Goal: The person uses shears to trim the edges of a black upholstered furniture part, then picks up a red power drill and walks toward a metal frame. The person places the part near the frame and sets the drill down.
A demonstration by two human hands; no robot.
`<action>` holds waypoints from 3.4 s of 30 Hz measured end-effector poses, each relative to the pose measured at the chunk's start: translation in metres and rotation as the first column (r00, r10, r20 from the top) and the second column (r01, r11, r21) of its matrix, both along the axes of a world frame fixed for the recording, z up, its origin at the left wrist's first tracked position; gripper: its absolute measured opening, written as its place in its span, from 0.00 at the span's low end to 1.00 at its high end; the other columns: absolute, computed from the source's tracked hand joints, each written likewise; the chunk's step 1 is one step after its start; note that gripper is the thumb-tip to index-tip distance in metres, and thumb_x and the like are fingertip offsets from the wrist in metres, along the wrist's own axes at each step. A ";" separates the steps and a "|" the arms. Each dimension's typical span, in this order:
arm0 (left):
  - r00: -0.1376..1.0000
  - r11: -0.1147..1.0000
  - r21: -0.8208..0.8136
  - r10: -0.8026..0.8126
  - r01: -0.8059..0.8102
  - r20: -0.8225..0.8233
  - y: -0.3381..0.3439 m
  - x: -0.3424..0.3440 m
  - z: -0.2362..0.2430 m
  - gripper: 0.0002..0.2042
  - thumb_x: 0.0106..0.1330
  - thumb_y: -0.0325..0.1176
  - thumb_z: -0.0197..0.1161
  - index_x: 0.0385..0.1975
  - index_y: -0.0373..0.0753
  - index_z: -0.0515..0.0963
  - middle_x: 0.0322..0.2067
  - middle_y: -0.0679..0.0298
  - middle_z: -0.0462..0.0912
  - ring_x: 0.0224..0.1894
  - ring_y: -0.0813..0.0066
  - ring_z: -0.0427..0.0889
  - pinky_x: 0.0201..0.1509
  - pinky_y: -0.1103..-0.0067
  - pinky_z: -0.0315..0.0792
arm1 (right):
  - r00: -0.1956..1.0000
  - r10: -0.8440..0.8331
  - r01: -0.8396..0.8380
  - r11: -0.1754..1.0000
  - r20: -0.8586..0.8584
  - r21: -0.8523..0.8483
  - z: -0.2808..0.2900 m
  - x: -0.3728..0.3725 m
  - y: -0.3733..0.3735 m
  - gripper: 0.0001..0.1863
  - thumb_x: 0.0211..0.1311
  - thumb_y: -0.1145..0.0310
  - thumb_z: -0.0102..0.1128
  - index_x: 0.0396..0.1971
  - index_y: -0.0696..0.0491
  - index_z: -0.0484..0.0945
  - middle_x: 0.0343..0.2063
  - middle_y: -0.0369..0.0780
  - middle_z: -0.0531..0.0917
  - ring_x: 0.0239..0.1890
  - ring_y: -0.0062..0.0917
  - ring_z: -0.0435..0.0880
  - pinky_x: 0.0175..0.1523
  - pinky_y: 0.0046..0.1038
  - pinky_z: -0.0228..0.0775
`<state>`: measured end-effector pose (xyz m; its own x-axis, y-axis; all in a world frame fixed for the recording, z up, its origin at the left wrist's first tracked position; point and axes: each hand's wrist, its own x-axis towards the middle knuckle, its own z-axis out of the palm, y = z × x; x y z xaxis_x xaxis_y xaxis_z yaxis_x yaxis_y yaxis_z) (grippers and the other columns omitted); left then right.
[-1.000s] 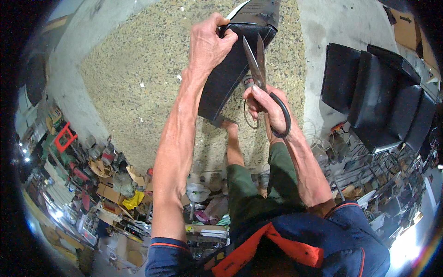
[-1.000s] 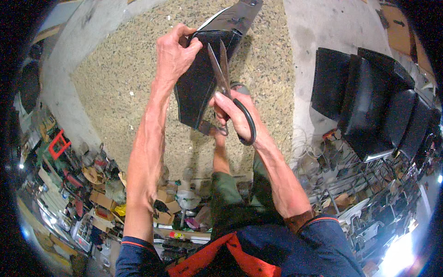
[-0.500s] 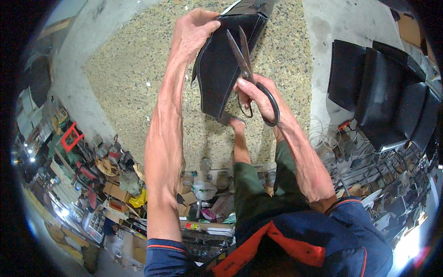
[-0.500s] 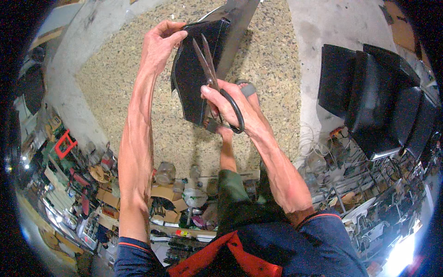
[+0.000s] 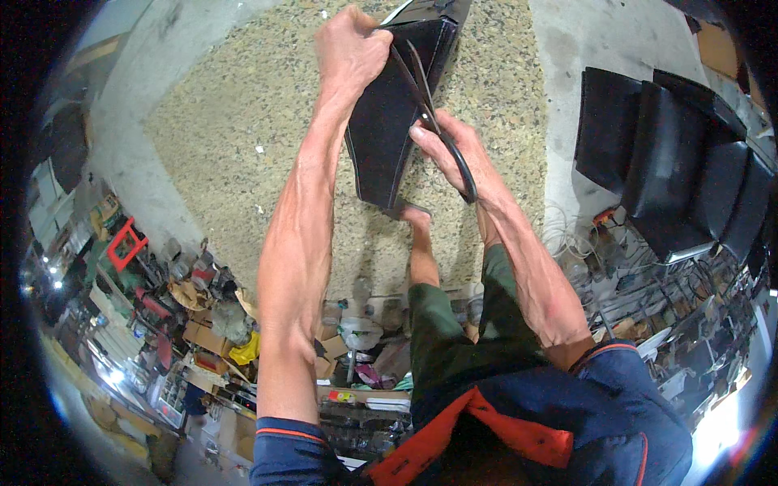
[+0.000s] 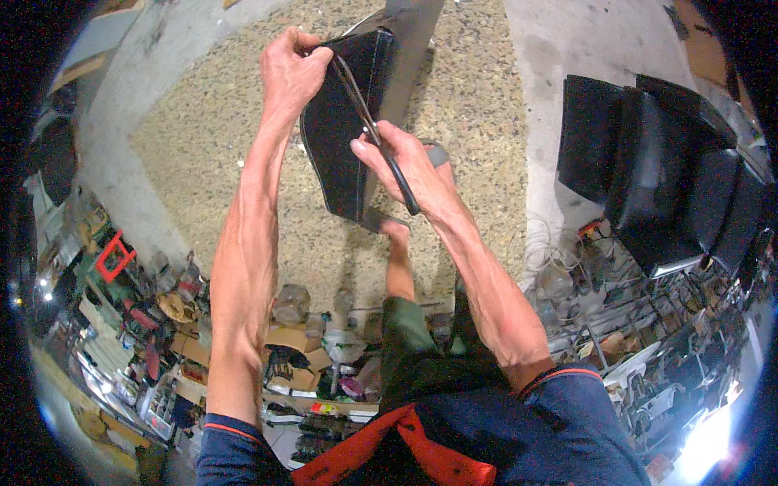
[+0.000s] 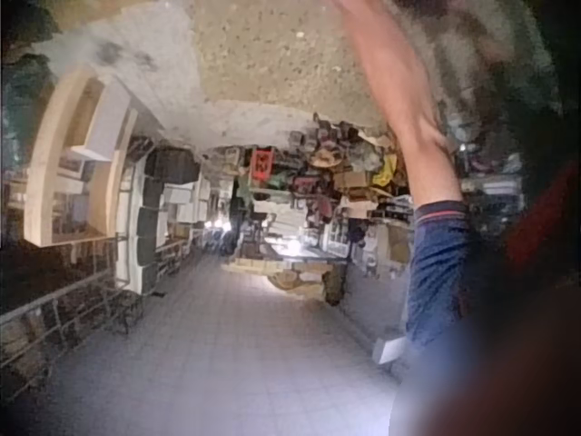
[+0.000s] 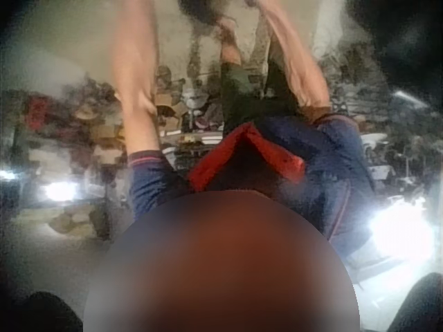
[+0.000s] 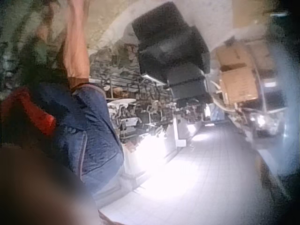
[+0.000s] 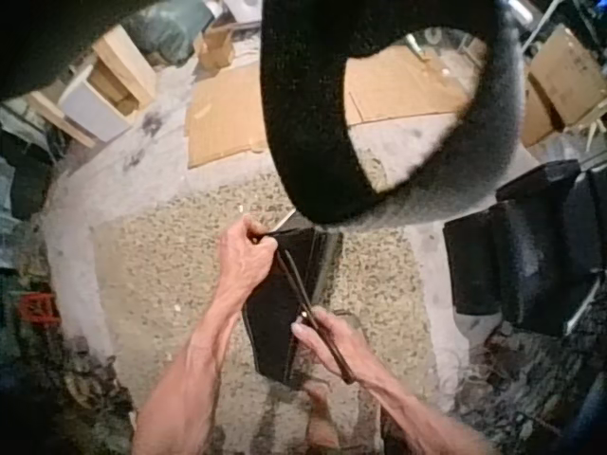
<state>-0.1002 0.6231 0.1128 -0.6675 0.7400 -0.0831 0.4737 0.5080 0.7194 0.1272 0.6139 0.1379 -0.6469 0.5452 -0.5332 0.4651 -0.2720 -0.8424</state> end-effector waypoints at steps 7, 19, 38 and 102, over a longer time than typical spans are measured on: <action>0.970 0.997 0.067 0.021 -0.038 0.242 -0.041 -0.014 0.010 0.10 0.59 0.26 0.66 0.39 0.32 0.83 0.27 0.65 0.84 0.29 0.80 0.79 0.34 0.81 0.73 | 0.993 0.057 -0.058 0.998 -0.100 -0.005 -0.021 -0.011 0.001 0.17 0.67 0.59 0.66 0.42 0.58 0.78 0.26 0.34 0.76 0.30 0.16 0.72 0.36 0.24 0.67; 0.970 0.993 0.100 -0.081 0.059 0.230 -0.046 -0.017 0.008 0.11 0.64 0.28 0.64 0.45 0.36 0.85 0.30 0.70 0.85 0.30 0.85 0.77 0.36 0.83 0.71 | 0.952 0.302 -0.296 0.950 0.057 -0.095 0.029 -0.012 0.039 0.21 0.69 0.51 0.61 0.35 0.58 0.79 0.15 0.33 0.74 0.19 0.19 0.75 0.24 0.27 0.67; 0.916 0.977 0.200 -0.146 0.075 0.373 -0.073 -0.015 0.002 0.13 0.68 0.27 0.61 0.51 0.37 0.83 0.37 0.68 0.86 0.39 0.82 0.80 0.46 0.81 0.74 | 0.954 0.247 -0.140 0.871 0.173 -0.471 0.077 -0.050 0.057 0.19 0.69 0.57 0.61 0.31 0.62 0.80 0.18 0.34 0.74 0.15 0.18 0.74 0.19 0.25 0.63; 0.851 0.966 0.256 -0.172 0.047 0.495 -0.101 -0.019 -0.017 0.13 0.70 0.26 0.59 0.52 0.42 0.82 0.38 0.68 0.86 0.41 0.80 0.83 0.50 0.78 0.76 | 0.231 0.695 -0.908 -0.097 0.680 0.407 0.096 -0.109 0.133 0.16 0.61 0.60 0.66 0.23 0.58 0.81 0.16 0.49 0.79 0.21 0.46 0.81 0.30 0.45 0.72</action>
